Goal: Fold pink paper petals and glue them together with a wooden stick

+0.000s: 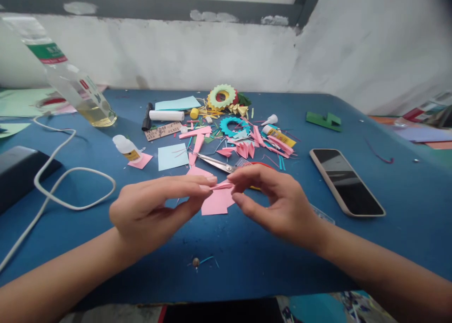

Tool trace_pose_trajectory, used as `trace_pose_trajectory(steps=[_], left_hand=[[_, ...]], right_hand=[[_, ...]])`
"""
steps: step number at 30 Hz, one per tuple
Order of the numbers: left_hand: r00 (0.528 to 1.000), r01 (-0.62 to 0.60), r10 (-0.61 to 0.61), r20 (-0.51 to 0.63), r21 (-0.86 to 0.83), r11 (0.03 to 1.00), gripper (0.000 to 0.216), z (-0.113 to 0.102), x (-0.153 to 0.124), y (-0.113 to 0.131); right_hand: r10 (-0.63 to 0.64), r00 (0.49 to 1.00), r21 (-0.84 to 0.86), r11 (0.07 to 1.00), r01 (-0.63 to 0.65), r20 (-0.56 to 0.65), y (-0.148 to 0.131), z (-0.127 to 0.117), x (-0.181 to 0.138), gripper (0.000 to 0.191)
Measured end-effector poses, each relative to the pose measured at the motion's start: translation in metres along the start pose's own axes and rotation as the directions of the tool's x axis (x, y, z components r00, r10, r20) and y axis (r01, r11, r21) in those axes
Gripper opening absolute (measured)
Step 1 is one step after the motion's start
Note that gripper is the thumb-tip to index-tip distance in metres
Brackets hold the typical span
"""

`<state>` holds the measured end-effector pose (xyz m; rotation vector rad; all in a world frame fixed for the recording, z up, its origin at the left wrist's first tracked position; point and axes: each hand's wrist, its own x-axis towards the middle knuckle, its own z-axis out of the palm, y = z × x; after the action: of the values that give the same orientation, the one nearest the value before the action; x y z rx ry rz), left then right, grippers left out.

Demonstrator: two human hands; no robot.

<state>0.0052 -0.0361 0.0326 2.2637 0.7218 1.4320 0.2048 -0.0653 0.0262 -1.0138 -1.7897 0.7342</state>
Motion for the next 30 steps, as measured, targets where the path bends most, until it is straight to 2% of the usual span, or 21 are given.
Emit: trace_pose_trajectory(steps=[8,11,15,22,24,27,30], left_hand=[[0.996,0.094,-0.094,0.004,-0.097,0.991,0.025,0.005,-0.005,0.005],[0.992,0.128,-0.129,-0.005,-0.114,0.985,0.026,0.006,-0.007,0.005],[0.988,0.154,-0.156,-0.013,-0.095,0.984,0.026,0.007,-0.009,0.005],[0.952,0.305,-0.288,0.101,-0.251,0.919,0.022,0.011,-0.004,0.009],[0.936,0.347,-0.315,0.160,-0.248,0.905,0.019,0.011,-0.001,0.009],[0.925,0.347,-0.297,0.237,-0.205,0.915,0.019,0.012,0.002,0.008],[0.926,0.339,-0.289,0.242,-0.200,0.919,0.019,0.011,0.002,0.006]], right_hand=[[-0.169,0.981,-0.098,0.982,0.160,-0.094,-0.001,-0.001,0.000,0.009],[-0.295,0.948,-0.134,0.951,0.279,-0.121,-0.002,-0.001,0.002,0.013],[-0.458,0.887,-0.249,0.868,0.430,-0.062,-0.004,-0.004,0.003,0.015],[-0.505,0.859,-0.383,0.779,0.497,0.088,-0.003,-0.011,0.000,0.014],[-0.498,0.861,-0.378,0.781,0.497,0.101,-0.001,-0.010,0.000,0.013],[-0.481,0.869,-0.341,0.803,0.489,0.114,0.001,-0.007,0.000,0.013],[-0.442,0.893,-0.304,0.842,0.446,0.087,0.002,-0.005,0.001,0.012]])
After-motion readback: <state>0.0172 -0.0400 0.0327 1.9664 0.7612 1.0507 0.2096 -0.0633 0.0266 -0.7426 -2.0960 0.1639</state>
